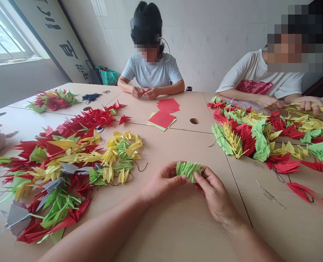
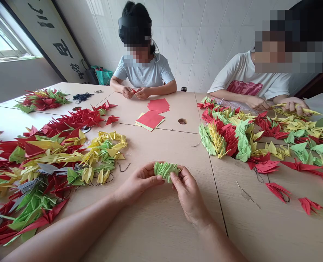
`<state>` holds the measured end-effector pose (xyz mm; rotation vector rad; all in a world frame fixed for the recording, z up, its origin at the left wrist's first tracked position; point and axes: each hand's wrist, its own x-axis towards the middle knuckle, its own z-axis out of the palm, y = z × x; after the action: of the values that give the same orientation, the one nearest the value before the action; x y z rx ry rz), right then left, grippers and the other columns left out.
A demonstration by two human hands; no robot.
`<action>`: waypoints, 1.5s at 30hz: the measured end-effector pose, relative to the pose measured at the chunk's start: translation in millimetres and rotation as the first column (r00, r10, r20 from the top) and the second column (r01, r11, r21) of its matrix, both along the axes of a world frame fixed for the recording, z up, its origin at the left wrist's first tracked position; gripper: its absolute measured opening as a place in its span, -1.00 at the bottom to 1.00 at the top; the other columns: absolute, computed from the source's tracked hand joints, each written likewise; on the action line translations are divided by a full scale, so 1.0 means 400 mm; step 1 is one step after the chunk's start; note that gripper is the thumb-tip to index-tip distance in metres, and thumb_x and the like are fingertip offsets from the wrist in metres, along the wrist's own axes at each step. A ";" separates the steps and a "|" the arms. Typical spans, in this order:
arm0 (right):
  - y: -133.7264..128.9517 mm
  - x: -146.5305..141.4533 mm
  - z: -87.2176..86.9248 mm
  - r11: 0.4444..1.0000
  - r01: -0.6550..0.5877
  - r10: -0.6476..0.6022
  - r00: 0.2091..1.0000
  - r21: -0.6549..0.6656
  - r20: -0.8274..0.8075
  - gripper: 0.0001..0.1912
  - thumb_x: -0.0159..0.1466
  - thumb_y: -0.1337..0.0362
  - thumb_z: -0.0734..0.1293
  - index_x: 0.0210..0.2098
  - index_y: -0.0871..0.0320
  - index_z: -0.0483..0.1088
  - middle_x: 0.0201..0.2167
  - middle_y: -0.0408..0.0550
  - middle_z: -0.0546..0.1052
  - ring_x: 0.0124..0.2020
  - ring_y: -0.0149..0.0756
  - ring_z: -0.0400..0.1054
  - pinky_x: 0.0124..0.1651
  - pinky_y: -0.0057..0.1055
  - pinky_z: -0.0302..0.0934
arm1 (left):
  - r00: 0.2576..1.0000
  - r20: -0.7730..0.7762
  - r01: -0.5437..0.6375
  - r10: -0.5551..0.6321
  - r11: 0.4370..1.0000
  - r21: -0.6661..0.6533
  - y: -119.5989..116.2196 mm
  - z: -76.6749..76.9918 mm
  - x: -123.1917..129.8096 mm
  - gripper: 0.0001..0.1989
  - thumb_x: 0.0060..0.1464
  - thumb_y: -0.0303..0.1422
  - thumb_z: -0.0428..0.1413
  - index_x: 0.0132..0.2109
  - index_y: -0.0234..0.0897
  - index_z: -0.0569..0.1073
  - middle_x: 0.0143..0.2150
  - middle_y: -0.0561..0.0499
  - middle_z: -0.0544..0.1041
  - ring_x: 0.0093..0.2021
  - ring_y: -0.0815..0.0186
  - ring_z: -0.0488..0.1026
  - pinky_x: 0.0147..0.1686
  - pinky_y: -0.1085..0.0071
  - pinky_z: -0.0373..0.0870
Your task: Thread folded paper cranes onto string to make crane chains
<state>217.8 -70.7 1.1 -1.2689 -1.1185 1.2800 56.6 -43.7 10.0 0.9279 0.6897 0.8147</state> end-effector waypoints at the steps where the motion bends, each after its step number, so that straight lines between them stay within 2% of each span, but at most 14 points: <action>1: -0.001 -0.001 0.002 1.000 -0.002 0.002 1.000 0.015 0.015 -0.78 0.22 0.10 0.28 -0.21 0.08 0.37 -0.39 -0.12 0.42 -0.41 -0.33 0.21 -0.34 -0.41 0.17 | 1.000 0.000 0.013 -0.013 1.000 0.003 0.000 0.002 0.000 -0.52 -0.09 -0.30 0.25 0.02 -0.25 0.40 -0.09 -0.08 0.49 -0.10 0.24 0.41 -0.07 0.35 0.29; 6: -0.003 -0.005 0.010 0.996 -0.048 0.044 0.997 0.079 0.059 -0.80 0.21 0.09 0.29 -0.27 0.08 0.36 -0.34 -0.09 0.48 -0.29 -0.25 0.33 -0.21 -0.38 0.21 | 0.998 -0.053 0.046 -0.045 0.999 0.017 0.004 0.004 -0.001 -0.60 -0.14 -0.26 0.28 -0.14 -0.34 0.45 -0.26 -0.05 0.50 -0.26 0.32 0.42 -0.21 0.44 0.31; 8: -0.003 -0.003 0.011 0.995 -0.064 0.058 0.995 0.077 0.080 -0.80 0.21 0.09 0.29 -0.27 0.07 0.36 -0.35 -0.10 0.49 -0.30 -0.25 0.34 -0.21 -0.38 0.22 | 0.997 -0.060 0.043 -0.042 0.999 0.023 0.006 0.003 -0.002 -0.60 -0.15 -0.24 0.28 -0.15 -0.33 0.45 -0.31 -0.01 0.49 -0.31 0.35 0.41 -0.25 0.45 0.31; 13: -0.005 0.000 0.013 0.997 -0.060 0.054 0.993 0.058 0.102 -0.80 0.19 0.10 0.32 -0.31 0.09 0.37 -0.47 -0.15 0.42 -0.42 -0.32 0.29 -0.35 -0.43 0.20 | 0.992 -0.100 0.078 -0.072 0.995 0.058 0.006 0.006 -0.004 -0.65 -0.07 -0.21 0.23 -0.17 -0.35 0.46 -0.32 -0.02 0.47 -0.32 0.37 0.39 -0.25 0.45 0.32; 16: -0.008 -0.003 0.014 0.997 -0.080 0.079 0.996 0.024 0.040 -0.81 0.19 0.11 0.33 -0.35 0.10 0.37 -0.53 -0.19 0.36 -0.49 -0.39 0.22 -0.46 -0.47 0.15 | 0.987 -0.146 0.089 -0.073 0.991 0.105 0.003 0.009 -0.007 -0.71 0.00 -0.20 0.17 -0.25 -0.39 0.47 -0.37 -0.03 0.47 -0.32 0.35 0.40 -0.25 0.45 0.33; 19: -0.009 -0.008 0.012 0.997 -0.081 0.081 0.996 0.011 -0.025 -0.80 0.18 0.11 0.34 -0.34 0.11 0.37 -0.53 -0.20 0.34 -0.50 -0.41 0.19 -0.47 -0.48 0.15 | 0.985 -0.165 0.066 -0.047 0.992 0.112 0.001 0.010 -0.009 -0.73 0.02 -0.22 0.16 -0.26 -0.38 0.45 -0.38 -0.02 0.48 -0.32 0.33 0.42 -0.25 0.42 0.35; 22: -0.006 -0.010 0.007 1.000 -0.023 0.021 0.996 -0.014 -0.086 -0.74 0.12 0.10 0.39 -0.30 0.12 0.33 -0.46 -0.16 0.37 -0.48 -0.40 0.22 -0.48 -0.47 0.17 | 0.986 -0.162 0.038 -0.023 0.996 0.086 0.001 0.007 -0.007 -0.73 -0.02 -0.23 0.19 -0.28 -0.37 0.42 -0.37 -0.01 0.47 -0.33 0.35 0.41 -0.27 0.44 0.33; 25: -0.003 -0.010 0.004 0.999 0.021 -0.026 0.992 -0.046 -0.120 -0.68 0.06 0.10 0.44 -0.34 0.12 0.30 -0.45 -0.17 0.37 -0.49 -0.41 0.24 -0.49 -0.48 0.19 | 0.995 -0.091 0.038 -0.032 0.998 0.059 -0.001 0.003 -0.002 -0.70 -0.08 -0.27 0.25 -0.26 -0.34 0.37 -0.36 0.01 0.49 -0.33 0.36 0.43 -0.30 0.47 0.32; 29: -0.005 -0.010 0.005 0.997 -0.021 0.011 0.991 -0.068 -0.133 -0.69 0.05 0.10 0.45 -0.38 0.13 0.30 -0.47 -0.19 0.38 -0.48 -0.40 0.27 -0.43 -0.46 0.22 | 0.998 0.006 0.069 -0.069 0.997 0.045 -0.003 0.004 0.004 -0.68 -0.11 -0.31 0.27 -0.25 -0.31 0.32 -0.41 0.01 0.52 -0.34 0.33 0.47 -0.34 0.49 0.32; 33: -0.006 -0.009 0.006 0.998 -0.032 0.023 0.989 -0.058 -0.146 -0.68 0.09 0.09 0.43 -0.27 0.13 0.33 -0.42 -0.15 0.43 -0.42 -0.37 0.33 -0.34 -0.42 0.24 | 1.000 -0.013 0.018 -0.018 1.000 0.020 0.001 0.006 0.003 -0.74 -0.07 -0.34 0.25 -0.28 -0.32 0.35 -0.42 0.02 0.52 -0.39 0.39 0.46 -0.37 0.53 0.33; 40: -0.002 -0.009 0.006 0.996 0.005 -0.023 0.979 -0.090 -0.202 -0.71 0.04 0.14 0.47 -0.33 0.14 0.38 -0.41 -0.15 0.45 -0.40 -0.39 0.31 -0.38 -0.48 0.23 | 0.998 0.038 -0.049 0.054 0.992 -0.116 0.010 0.001 -0.005 -0.75 -0.09 -0.35 0.26 -0.26 -0.33 0.41 -0.36 0.05 0.48 -0.39 0.44 0.42 -0.31 0.51 0.39; 45: -0.002 -0.006 0.012 0.989 0.015 -0.061 0.944 -0.144 -0.326 -0.71 -0.02 0.20 0.51 -0.38 0.11 0.38 -0.46 -0.24 0.40 -0.47 -0.47 0.24 -0.42 -0.52 0.18 | 0.995 0.041 -0.083 0.090 0.986 -0.145 0.010 -0.001 -0.005 -0.77 -0.07 -0.35 0.25 -0.28 -0.34 0.41 -0.39 0.04 0.47 -0.40 0.45 0.42 -0.31 0.52 0.40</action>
<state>215.4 -71.5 5.9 -1.1182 -0.7730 1.4983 54.4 -39.8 9.4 0.7508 0.7417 0.8498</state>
